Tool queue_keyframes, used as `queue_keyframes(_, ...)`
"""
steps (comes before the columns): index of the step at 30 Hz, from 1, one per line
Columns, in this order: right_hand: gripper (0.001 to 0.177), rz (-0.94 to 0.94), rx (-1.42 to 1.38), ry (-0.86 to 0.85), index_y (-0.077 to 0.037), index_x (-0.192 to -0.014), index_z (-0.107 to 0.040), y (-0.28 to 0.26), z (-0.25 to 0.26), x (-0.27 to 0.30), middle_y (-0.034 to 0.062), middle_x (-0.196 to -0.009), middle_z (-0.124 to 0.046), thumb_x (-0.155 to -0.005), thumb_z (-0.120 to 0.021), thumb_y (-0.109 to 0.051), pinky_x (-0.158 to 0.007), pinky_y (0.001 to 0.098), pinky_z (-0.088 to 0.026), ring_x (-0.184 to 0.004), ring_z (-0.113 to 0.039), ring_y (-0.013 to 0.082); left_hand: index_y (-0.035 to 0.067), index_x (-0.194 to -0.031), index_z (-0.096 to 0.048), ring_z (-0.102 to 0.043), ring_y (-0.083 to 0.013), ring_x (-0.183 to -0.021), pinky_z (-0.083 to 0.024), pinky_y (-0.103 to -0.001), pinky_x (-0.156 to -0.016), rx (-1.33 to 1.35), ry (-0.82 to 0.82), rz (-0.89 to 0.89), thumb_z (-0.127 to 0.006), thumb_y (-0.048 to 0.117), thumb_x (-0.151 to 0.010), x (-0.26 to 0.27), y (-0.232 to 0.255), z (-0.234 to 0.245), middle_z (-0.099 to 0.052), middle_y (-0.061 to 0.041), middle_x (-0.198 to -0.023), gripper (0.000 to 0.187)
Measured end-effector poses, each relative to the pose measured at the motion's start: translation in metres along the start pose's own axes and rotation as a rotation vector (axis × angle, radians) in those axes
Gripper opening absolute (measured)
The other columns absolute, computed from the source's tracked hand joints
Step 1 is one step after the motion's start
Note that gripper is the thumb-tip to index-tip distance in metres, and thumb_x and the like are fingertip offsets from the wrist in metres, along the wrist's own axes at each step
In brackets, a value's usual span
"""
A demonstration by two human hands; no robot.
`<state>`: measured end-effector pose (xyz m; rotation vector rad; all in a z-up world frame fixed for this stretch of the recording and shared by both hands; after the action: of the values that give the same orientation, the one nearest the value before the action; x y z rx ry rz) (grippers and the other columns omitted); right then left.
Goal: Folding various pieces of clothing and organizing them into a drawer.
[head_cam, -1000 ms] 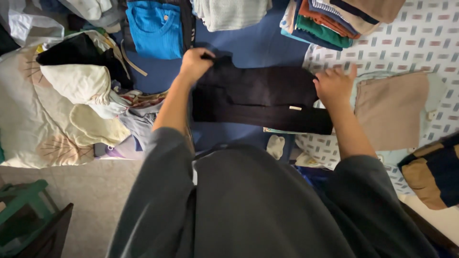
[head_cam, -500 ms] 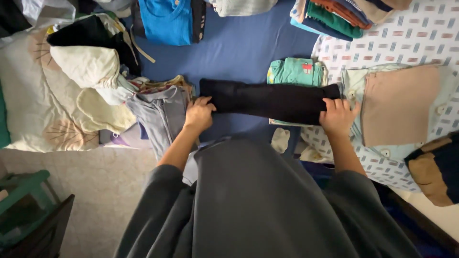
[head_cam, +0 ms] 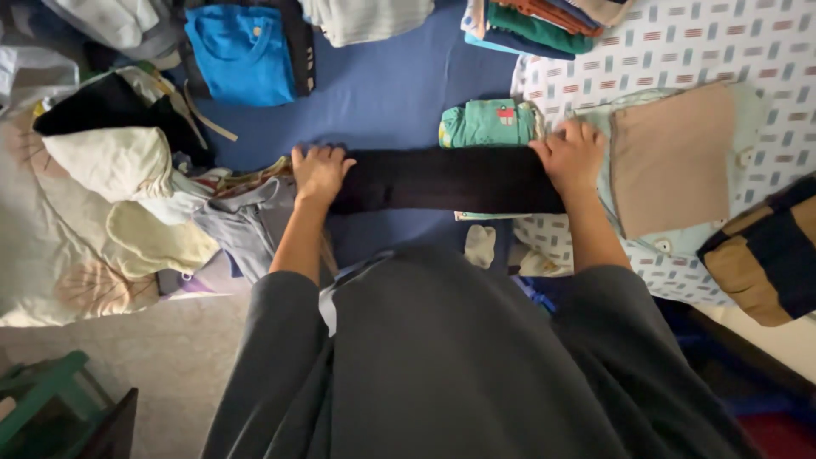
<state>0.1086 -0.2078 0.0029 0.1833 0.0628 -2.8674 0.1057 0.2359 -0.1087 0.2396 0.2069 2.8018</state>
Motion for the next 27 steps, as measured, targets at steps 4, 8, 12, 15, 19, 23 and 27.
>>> queue_keyframes(4, 0.041, -0.220, 0.095, -0.158, -0.015, -0.086, -0.078, 0.043, -0.029, 0.000, 0.0076, -0.106, -0.073, -0.104, -0.061, -0.048, -0.089, 0.0572, -0.043, -0.103, -0.066, 0.0307, 0.018, -0.098, -0.075, -0.068, -0.0248, -0.099, -0.037, -0.057, -0.101, -0.035, -0.159, 0.107, -0.060, 0.054, -0.099, -0.008, -0.020, -0.031, -0.074, -0.005, -0.093, 0.039)
queue_keyframes(8, 0.061, -0.787, 0.118, -0.567, -0.007, -0.099, -0.075, 0.092, -0.048, 0.036, 0.0194, -0.101, -0.070, -0.108, -0.053, -0.062, -0.073, 0.0539, -0.050, -0.091, -0.066, 0.0401, 0.021, -0.097, -0.075, -0.069, -0.0242, -0.095, -0.038, -0.056, -0.098, -0.076, -0.172, 0.201, -0.056, 0.058, -0.098, -0.008, -0.030, -0.043, -0.075, -0.005, -0.093, 0.042)
queue_keyframes(12, 0.042, -0.696, 0.048, -0.167, -0.007, -0.106, -0.073, 0.058, 0.006, 0.025, 0.0185, -0.110, -0.070, -0.108, -0.060, -0.047, -0.078, 0.0543, -0.050, -0.099, -0.065, 0.0409, 0.018, -0.096, -0.075, -0.069, -0.0277, -0.091, -0.039, -0.057, -0.091, -0.055, -0.082, 0.438, -0.057, 0.058, -0.102, -0.005, -0.054, -0.039, -0.074, -0.007, -0.103, 0.045)
queue_keyframes(15, 0.035, -0.481, 0.042, 0.204, -0.004, -0.123, -0.070, 0.009, 0.050, 0.038, 0.0177, -0.121, -0.068, -0.107, -0.066, -0.034, -0.093, 0.0520, -0.051, -0.111, -0.064, 0.0418, 0.008, -0.117, -0.068, -0.063, -0.0350, -0.116, -0.042, -0.057, -0.098, 0.050, -0.110, 0.650, -0.058, 0.053, -0.108, 0.011, -0.062, -0.036, -0.068, -0.014, -0.123, 0.047)
queue_keyframes(19, 0.066, -1.263, -0.076, 0.251, 0.007, -0.130, -0.063, 0.048, -0.003, 0.145, 0.0264, -0.127, -0.063, -0.097, -0.076, -0.048, -0.098, 0.0490, -0.049, -0.112, -0.062, 0.0413, 0.000, -0.152, -0.040, -0.031, -0.0469, -0.151, -0.025, -0.062, -0.126, 0.262, 0.372, 0.384, -0.065, 0.045, -0.102, 0.024, 0.023, 0.028, -0.033, -0.030, -0.162, 0.072)
queue_keyframes(23, 0.073, -1.713, -0.873, 0.289, 0.009, -0.125, -0.060, 0.032, -0.065, 0.189, 0.0171, -0.122, -0.066, -0.083, -0.087, -0.045, -0.095, 0.0396, -0.052, -0.107, -0.063, 0.0277, -0.003, -0.160, -0.015, -0.007, -0.0481, -0.157, -0.011, -0.068, -0.124, 0.174, -0.059, 0.305, -0.065, 0.067, -0.089, 0.025, 0.066, -0.009, -0.010, -0.034, -0.166, 0.111)
queue_keyframes(27, 0.065, -1.530, -1.194, 0.433, 0.011, -0.121, -0.066, 0.049, -0.097, 0.176, 0.0107, -0.114, -0.071, -0.074, -0.094, -0.026, -0.088, 0.0340, -0.053, -0.098, -0.065, 0.0205, 0.007, -0.163, -0.002, 0.006, -0.0458, -0.155, -0.009, -0.071, -0.119, 0.114, -0.436, 0.436, -0.062, 0.076, -0.083, 0.026, 0.060, -0.014, 0.004, -0.033, -0.167, 0.121)
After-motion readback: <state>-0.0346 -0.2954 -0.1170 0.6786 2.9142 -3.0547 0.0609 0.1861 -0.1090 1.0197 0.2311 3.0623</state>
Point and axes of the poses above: each hand's wrist, its own x-axis away from the middle knuckle, its own z-axis out of the back of the hand, y = z × x, the point moved 10 cm from there along -x, towards the middle knuckle
